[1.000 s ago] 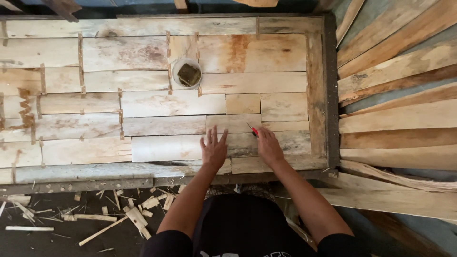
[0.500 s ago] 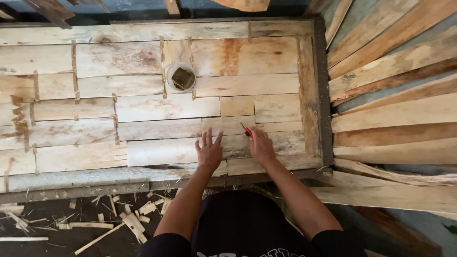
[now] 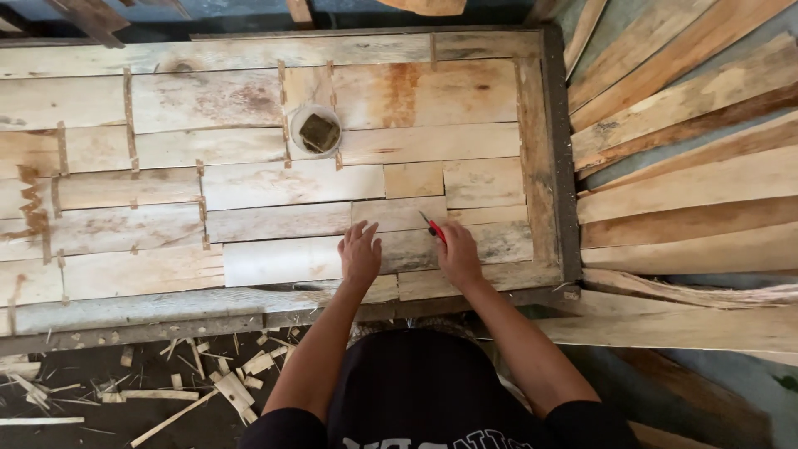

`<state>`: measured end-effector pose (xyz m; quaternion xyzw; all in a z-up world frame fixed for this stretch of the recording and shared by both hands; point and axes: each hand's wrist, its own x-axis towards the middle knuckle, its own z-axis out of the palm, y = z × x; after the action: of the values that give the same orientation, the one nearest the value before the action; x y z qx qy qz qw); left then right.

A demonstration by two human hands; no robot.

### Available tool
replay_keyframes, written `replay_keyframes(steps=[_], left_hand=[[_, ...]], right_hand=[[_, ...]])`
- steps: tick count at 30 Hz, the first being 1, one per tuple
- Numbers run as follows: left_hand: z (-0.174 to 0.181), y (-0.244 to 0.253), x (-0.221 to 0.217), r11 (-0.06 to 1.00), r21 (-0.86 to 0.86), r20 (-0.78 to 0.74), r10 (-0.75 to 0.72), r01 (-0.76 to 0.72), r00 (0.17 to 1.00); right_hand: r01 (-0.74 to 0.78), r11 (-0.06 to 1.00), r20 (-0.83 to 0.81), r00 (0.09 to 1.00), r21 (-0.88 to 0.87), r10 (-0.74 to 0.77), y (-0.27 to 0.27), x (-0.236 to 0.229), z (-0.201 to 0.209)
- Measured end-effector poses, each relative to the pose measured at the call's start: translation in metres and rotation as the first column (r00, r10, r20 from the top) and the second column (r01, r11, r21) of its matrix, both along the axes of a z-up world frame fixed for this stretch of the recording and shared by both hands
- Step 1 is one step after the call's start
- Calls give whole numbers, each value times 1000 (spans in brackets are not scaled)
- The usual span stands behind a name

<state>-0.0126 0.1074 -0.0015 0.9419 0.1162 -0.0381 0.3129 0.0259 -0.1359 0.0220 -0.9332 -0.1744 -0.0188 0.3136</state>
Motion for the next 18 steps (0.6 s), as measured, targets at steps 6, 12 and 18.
replay_keyframes(steps=[6,12,18], left_hand=[[0,30,-12,916,-328,80,271,-232,959],[-3,60,-27,931,-245,23,286,-272,958],[4,76,-32,919,-280,39,300,-278,953]], right_hand=[[96,994,19,995,51,-97,8,-6,2],[29,975,29,999,222,-36,34,-5,18],[160,967,-350,933,197,-83,80,7,-5]])
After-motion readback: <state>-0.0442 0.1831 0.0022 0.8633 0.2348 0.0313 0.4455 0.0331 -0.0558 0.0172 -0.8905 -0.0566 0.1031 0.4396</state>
